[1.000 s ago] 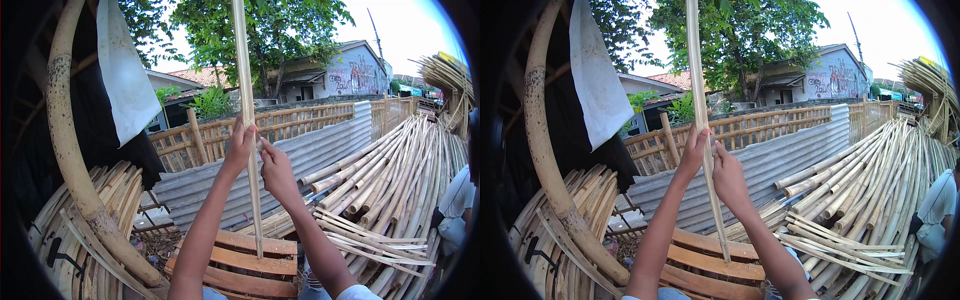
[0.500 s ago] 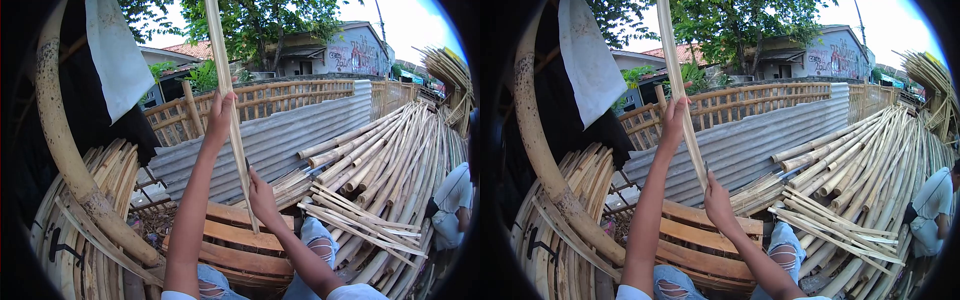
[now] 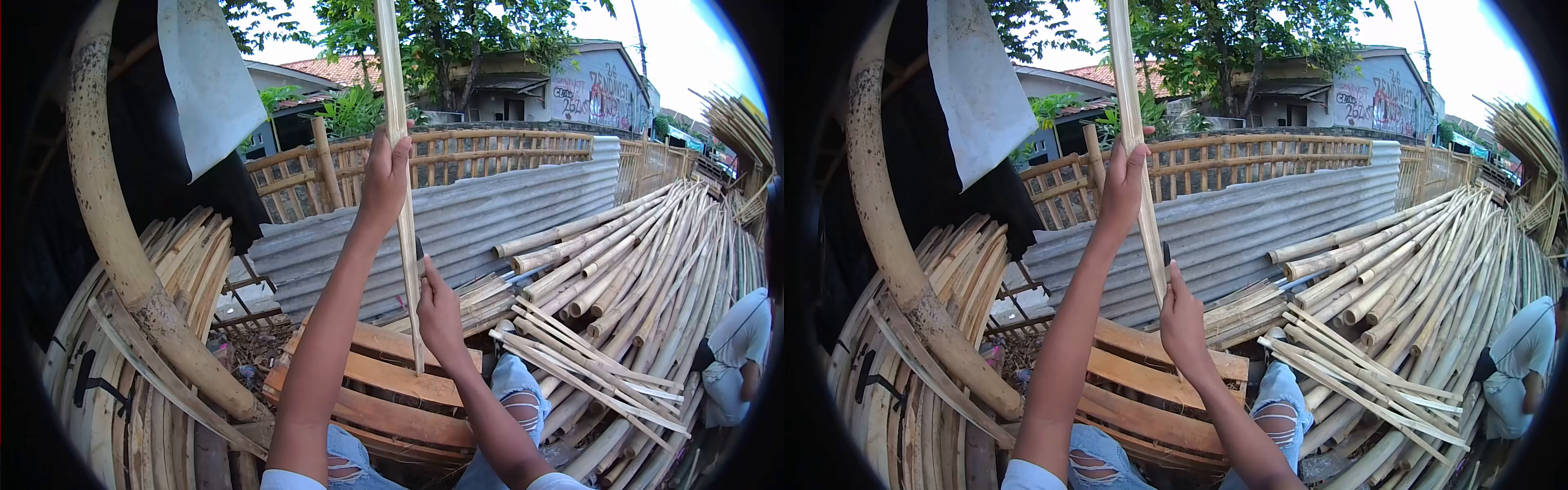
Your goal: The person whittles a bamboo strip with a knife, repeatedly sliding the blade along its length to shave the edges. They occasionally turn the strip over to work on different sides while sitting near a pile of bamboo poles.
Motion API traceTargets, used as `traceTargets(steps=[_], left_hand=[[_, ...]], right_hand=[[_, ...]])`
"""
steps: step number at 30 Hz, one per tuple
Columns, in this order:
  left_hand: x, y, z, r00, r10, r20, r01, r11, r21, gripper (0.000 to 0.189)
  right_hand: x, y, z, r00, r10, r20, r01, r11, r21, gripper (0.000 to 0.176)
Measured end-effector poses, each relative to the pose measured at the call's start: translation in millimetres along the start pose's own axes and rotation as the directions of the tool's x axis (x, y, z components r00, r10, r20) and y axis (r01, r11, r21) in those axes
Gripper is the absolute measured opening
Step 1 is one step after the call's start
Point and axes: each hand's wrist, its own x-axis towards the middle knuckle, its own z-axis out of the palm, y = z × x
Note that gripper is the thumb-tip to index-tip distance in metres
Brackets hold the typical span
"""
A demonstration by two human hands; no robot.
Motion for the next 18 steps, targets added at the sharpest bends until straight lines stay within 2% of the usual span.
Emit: traceTargets(steps=[1, 3, 4, 6, 7, 9, 11, 14, 15, 17, 18], left_hand=[[1, 3, 0, 1.0, 0.022, 0.008, -0.022, 0.999, 0.028, 0.035], [-2, 10, 3, 0.999, -0.009, 0.034, 0.01, 1.0, -0.023, 0.036], [-2, 13, 6, 0.997, -0.025, 0.069, 0.029, 0.998, -0.063, 0.037], [-2, 18, 11, 0.988, -0.078, 0.131, 0.097, 0.985, -0.143, 0.038], [-2, 15, 11, 0.987, -0.088, 0.132, 0.107, 0.984, -0.141, 0.038], [0, 10, 10, 0.991, -0.039, 0.125, 0.062, 0.981, -0.183, 0.039], [-1, 11, 4, 0.991, -0.037, 0.13, 0.059, 0.983, -0.172, 0.04], [1, 8, 3, 0.987, -0.026, 0.158, 0.06, 0.975, -0.214, 0.04], [1, 5, 6, 0.986, -0.028, 0.166, 0.064, 0.974, -0.217, 0.04], [0, 0, 12, 0.977, -0.088, 0.195, 0.152, 0.925, -0.347, 0.04], [0, 2, 19, 0.982, -0.099, 0.163, 0.157, 0.906, -0.394, 0.039]], right_hand=[[8, -10, -6, 1.0, 0.003, -0.002, -0.003, 1.0, -0.002, 0.043], [33, -38, -22, 0.997, 0.066, 0.045, -0.071, 0.989, 0.131, 0.044], [42, -54, -30, 0.996, 0.076, 0.044, -0.081, 0.988, 0.13, 0.044], [54, -78, -38, 0.998, 0.043, -0.041, -0.034, 0.98, 0.198, 0.042], [45, -71, -34, 0.998, 0.05, -0.035, -0.043, 0.979, 0.198, 0.042], [10, -36, -18, 0.996, 0.07, -0.046, -0.07, 0.998, 0.01, 0.042], [-36, 32, 5, 0.975, 0.209, 0.071, -0.203, 0.976, -0.072, 0.042], [-56, 78, 16, 0.985, 0.167, 0.034, -0.167, 0.986, -0.014, 0.042], [-46, 59, 9, 0.984, 0.174, 0.029, -0.173, 0.985, -0.012, 0.042], [-9, -12, -18, 0.974, 0.223, 0.035, -0.225, 0.964, 0.141, 0.042], [5, -30, -26, 0.974, 0.224, 0.031, -0.226, 0.963, 0.145, 0.042]])
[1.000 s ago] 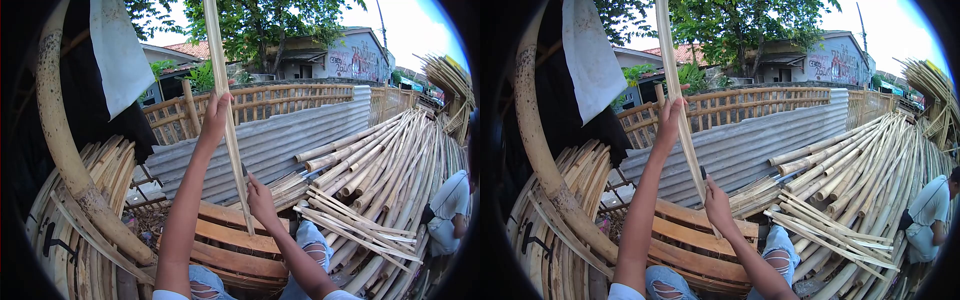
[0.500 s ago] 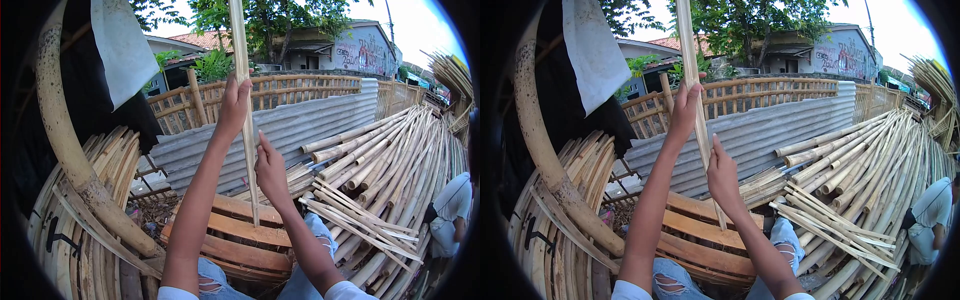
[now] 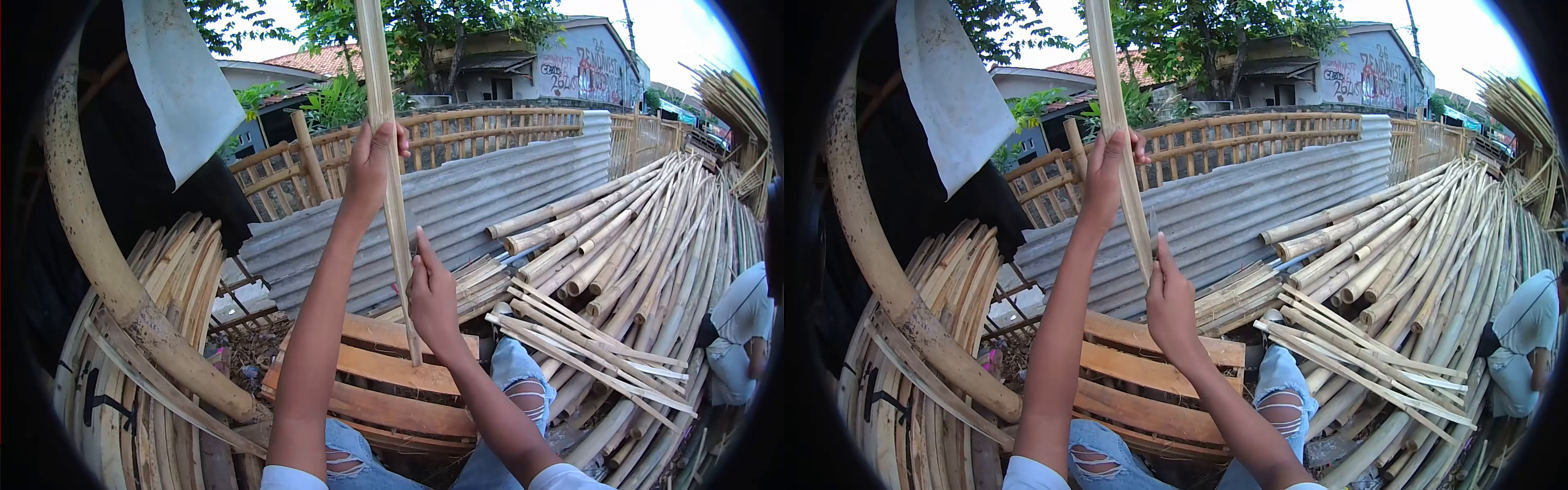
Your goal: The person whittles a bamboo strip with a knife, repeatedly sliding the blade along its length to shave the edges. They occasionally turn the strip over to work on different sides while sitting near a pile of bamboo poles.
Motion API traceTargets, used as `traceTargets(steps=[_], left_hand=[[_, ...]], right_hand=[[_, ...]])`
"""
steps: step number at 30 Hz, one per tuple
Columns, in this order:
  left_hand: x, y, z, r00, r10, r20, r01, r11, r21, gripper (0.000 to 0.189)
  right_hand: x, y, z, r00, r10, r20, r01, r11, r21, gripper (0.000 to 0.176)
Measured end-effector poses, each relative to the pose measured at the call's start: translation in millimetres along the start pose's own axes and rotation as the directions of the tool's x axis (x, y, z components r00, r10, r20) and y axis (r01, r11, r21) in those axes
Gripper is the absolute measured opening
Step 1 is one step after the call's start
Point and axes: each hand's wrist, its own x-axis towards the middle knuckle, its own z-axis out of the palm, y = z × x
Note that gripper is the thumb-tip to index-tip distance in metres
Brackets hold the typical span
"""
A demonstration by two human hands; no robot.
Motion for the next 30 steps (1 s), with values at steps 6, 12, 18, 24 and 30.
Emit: traceTargets(steps=[6, 12, 18, 24, 30], left_hand=[[-2, -5, 10, 0.995, 0.051, -0.087, -0.055, 0.998, -0.044, 0.036], [-1, -10, -3, 0.989, 0.032, -0.146, -0.043, 0.996, -0.079, 0.037], [-10, 4, -6, 0.98, 0.066, -0.187, -0.067, 0.998, 0.0, 0.04], [-10, 5, 7, 0.98, 0.086, -0.181, -0.081, 0.996, 0.031, 0.04], [-9, 6, 22, 0.974, 0.101, -0.202, -0.074, 0.988, 0.133, 0.036]], right_hand=[[-3, 26, 18, 0.952, -0.295, -0.085, 0.289, 0.954, -0.076, 0.049], [1, -16, 13, 0.977, -0.21, -0.028, 0.208, 0.976, -0.061, 0.046], [-7, 43, 28, 0.985, -0.172, 0.017, 0.171, 0.962, -0.215, 0.043], [1, 0, 14, 0.983, -0.181, 0.013, 0.181, 0.98, -0.085, 0.047], [-21, 15, 25, 0.985, -0.126, -0.114, 0.117, 0.989, -0.085, 0.048]])
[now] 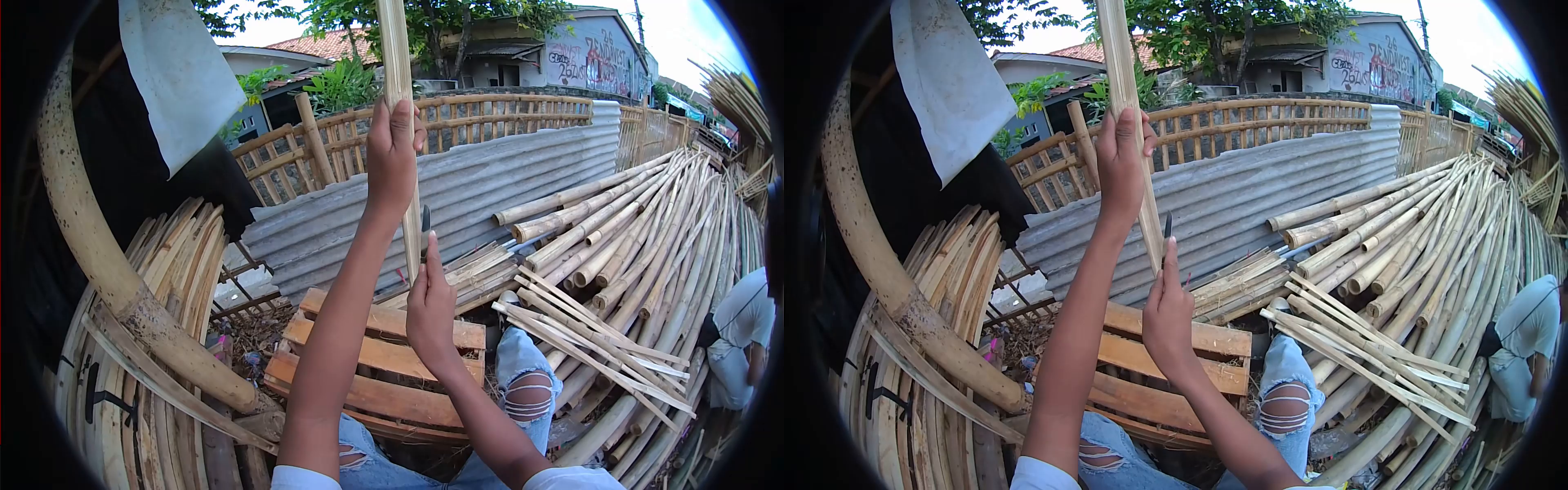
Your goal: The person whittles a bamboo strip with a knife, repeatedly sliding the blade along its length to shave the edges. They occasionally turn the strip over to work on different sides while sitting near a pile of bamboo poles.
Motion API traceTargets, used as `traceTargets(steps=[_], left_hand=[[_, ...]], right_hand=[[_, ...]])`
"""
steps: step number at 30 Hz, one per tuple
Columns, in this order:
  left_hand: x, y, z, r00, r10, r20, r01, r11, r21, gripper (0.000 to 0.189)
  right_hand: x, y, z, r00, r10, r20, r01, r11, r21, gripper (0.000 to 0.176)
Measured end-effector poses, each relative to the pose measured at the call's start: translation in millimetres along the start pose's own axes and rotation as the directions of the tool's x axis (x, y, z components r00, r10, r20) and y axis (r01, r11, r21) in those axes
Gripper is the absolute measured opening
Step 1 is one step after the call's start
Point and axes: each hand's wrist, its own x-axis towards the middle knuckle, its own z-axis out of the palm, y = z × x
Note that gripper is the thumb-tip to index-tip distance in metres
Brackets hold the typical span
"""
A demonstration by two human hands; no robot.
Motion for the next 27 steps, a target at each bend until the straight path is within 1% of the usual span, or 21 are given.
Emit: traceTargets(steps=[3, 4, 5, 7, 8, 9, 10, 11, 12, 14, 15, 16, 17, 18, 20, 21, 22, 23, 24, 25, 27], left_hand=[[1, -1, 1, 1.0, 0.01, -0.006, -0.01, 0.999, 0.044, 0.036], [1, 1, 4, 1.0, 0.008, 0.0, -0.008, 0.999, 0.045, 0.036], [-2, 3, 8, 1.0, -0.005, 0.012, 0.004, 1.0, 0.028, 0.038], [-2, 6, 15, 1.0, -0.016, 0.019, 0.016, 1.0, 0.009, 0.04], [-3, 7, 16, 0.999, -0.027, 0.018, 0.026, 0.999, 0.03, 0.04], [-5, 7, 17, 0.999, -0.04, 0.018, 0.039, 0.998, 0.052, 0.04], [-3, 4, 14, 0.999, -0.026, 0.03, 0.026, 1.0, 0.016, 0.04], [-2, 3, 12, 0.999, -0.02, 0.031, 0.02, 1.0, 0.016, 0.04], [-2, 3, 11, 0.999, -0.012, 0.043, 0.013, 1.0, -0.007, 0.04], [-2, 2, 10, 0.998, -0.008, 0.065, 0.012, 0.998, -0.054, 0.04], [0, 1, 11, 0.997, -0.01, 0.07, 0.014, 0.998, -0.057, 0.04], [-1, 0, 11, 0.997, -0.02, 0.081, 0.026, 0.996, -0.086, 0.04], [-2, 0, 12, 0.996, -0.026, 0.087, 0.035, 0.993, -0.114, 0.04], [-3, 3, 13, 0.996, -0.024, 0.082, 0.032, 0.994, -0.1, 0.039], [-3, 1, 12, 0.998, -0.035, 0.06, 0.04, 0.995, -0.09, 0.039], [-1, -1, 11, 0.999, -0.036, 0.04, 0.039, 0.996, -0.079, 0.039], [1, -6, 6, 0.999, -0.025, 0.028, 0.026, 0.999, -0.048, 0.039], [2, -7, 3, 1.0, -0.024, 0.017, 0.025, 0.999, -0.047, 0.039], [3, -7, 1, 0.999, -0.027, 0.033, 0.028, 0.999, -0.033, 0.039], [5, -7, -1, 0.998, -0.03, 0.054, 0.031, 0.999, -0.018, 0.04], [3, -8, -1, 0.998, -0.035, 0.05, 0.036, 0.999, -0.019, 0.04]], right_hand=[[5, 16, -4, 0.999, 0.0, 0.037, -0.002, 0.999, 0.041, 0.046], [17, -4, -12, 0.995, 0.068, 0.067, -0.073, 0.994, 0.087, 0.045], [24, -20, -18, 0.995, 0.081, 0.065, -0.086, 0.993, 0.086, 0.045], [35, -39, -25, 0.995, -0.097, -0.018, 0.097, 0.995, 0.028, 0.049], [26, -28, -21, 0.997, -0.065, -0.029, 0.066, 0.998, 0.009, 0.049], [6, 5, -12, 0.998, -0.055, -0.024, 0.055, 0.998, 0.005, 0.049], [-15, 50, -1, 0.998, -0.061, -0.011, 0.061, 0.998, -0.028, 0.048], [-26, 78, 4, 0.997, -0.071, -0.002, 0.071, 0.996, -0.057, 0.048], [-30, 84, 2, 0.998, -0.07, -0.007, 0.069, 0.996, -0.055, 0.048], [-31, 95, -2, 0.995, 0.06, 0.083, -0.056, 0.997, -0.047, 0.049], [-21, 73, -8, 0.995, 0.064, 0.078, -0.06, 0.997, -0.047, 0.049], [-4, 30, -19, 0.99, 0.107, 0.087, -0.109, 0.994, 0.016, 0.048], [4, 7, -22, 0.984, 0.145, 0.101, -0.153, 0.985, 0.078, 0.047], [2, 6, -17, 0.983, 0.15, 0.105, -0.159, 0.985, 0.074, 0.047], [-7, 8, -9, 0.998, 0.063, -0.001, -0.063, 0.996, 0.058, 0.048], [-21, 30, -3, 0.998, 0.066, 0.003, -0.066, 0.996, 0.054, 0.048], [-41, 68, 7, 0.999, 0.05, 0.009, -0.05, 0.999, -0.002, 0.05], [-52, 88, 9, 0.999, 0.031, 0.018, -0.03, 0.998, -0.058, 0.053], [-51, 85, 4, 0.994, 0.098, 0.04, -0.097, 0.995, -0.024, 0.051], [-45, 78, -1, 0.994, 0.097, 0.044, -0.096, 0.995, -0.023, 0.051], [-31, 63, -8, 0.989, 0.113, 0.099, -0.111, 0.994, -0.024, 0.048]])
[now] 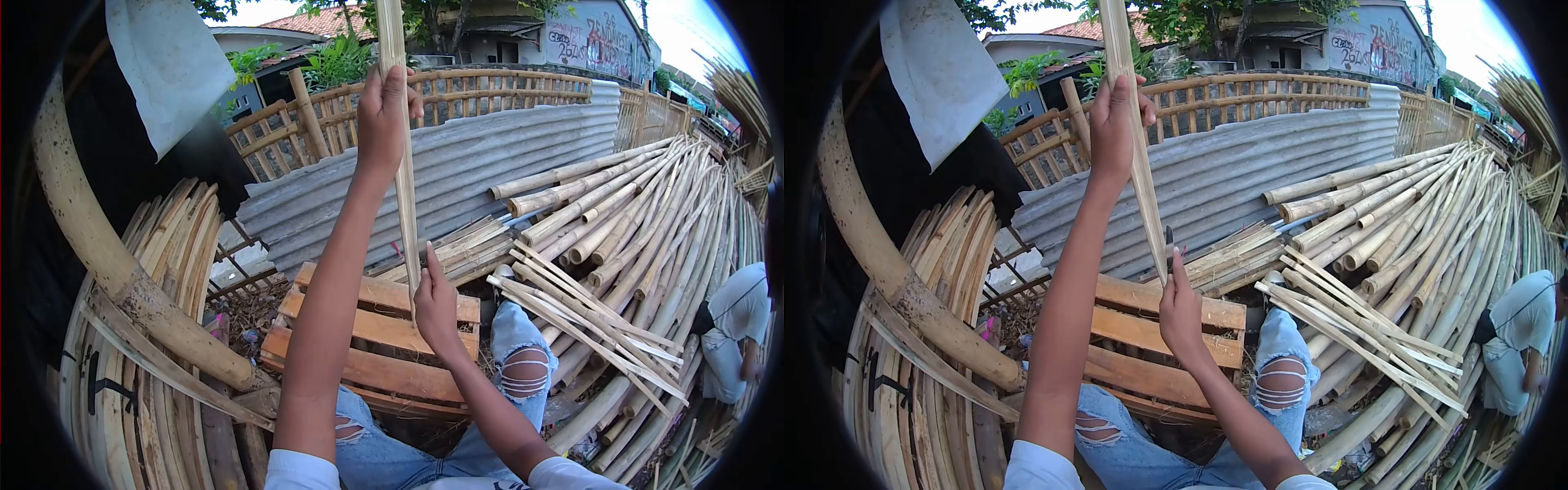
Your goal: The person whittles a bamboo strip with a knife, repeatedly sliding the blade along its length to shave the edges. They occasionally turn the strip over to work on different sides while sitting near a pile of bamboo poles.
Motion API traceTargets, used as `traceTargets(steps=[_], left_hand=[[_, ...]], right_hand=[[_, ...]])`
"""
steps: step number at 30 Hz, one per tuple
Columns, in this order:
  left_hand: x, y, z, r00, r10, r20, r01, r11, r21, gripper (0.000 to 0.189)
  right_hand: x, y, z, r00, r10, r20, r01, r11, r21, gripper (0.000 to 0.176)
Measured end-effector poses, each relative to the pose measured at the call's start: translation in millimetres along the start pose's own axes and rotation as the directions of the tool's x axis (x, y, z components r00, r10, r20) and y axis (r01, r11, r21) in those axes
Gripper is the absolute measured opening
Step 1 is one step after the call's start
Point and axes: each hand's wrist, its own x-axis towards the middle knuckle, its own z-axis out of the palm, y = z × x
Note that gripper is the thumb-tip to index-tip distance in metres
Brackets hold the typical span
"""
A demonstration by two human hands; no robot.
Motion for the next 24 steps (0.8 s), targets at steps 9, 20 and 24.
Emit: traceTargets(steps=[9, 20, 24], left_hand=[[-64, -27, -16, 0.963, -0.27, -0.012, 0.26, 0.939, -0.226, 0.048], [-58, -33, -22, 0.915, -0.338, 0.222, 0.403, 0.799, -0.446, 0.056], [-61, -24, -12, 0.908, -0.329, 0.261, 0.415, 0.799, -0.435, 0.056]], right_hand=[[30, -44, -3, 0.994, -0.096, 0.055, 0.094, 0.995, 0.036, 0.044], [7, 9, 10, 0.985, 0.157, 0.065, -0.16, 0.986, 0.05, 0.044], [-5, 3, 17, 0.989, 0.149, 0.011, -0.15, 0.983, 0.103, 0.047]])
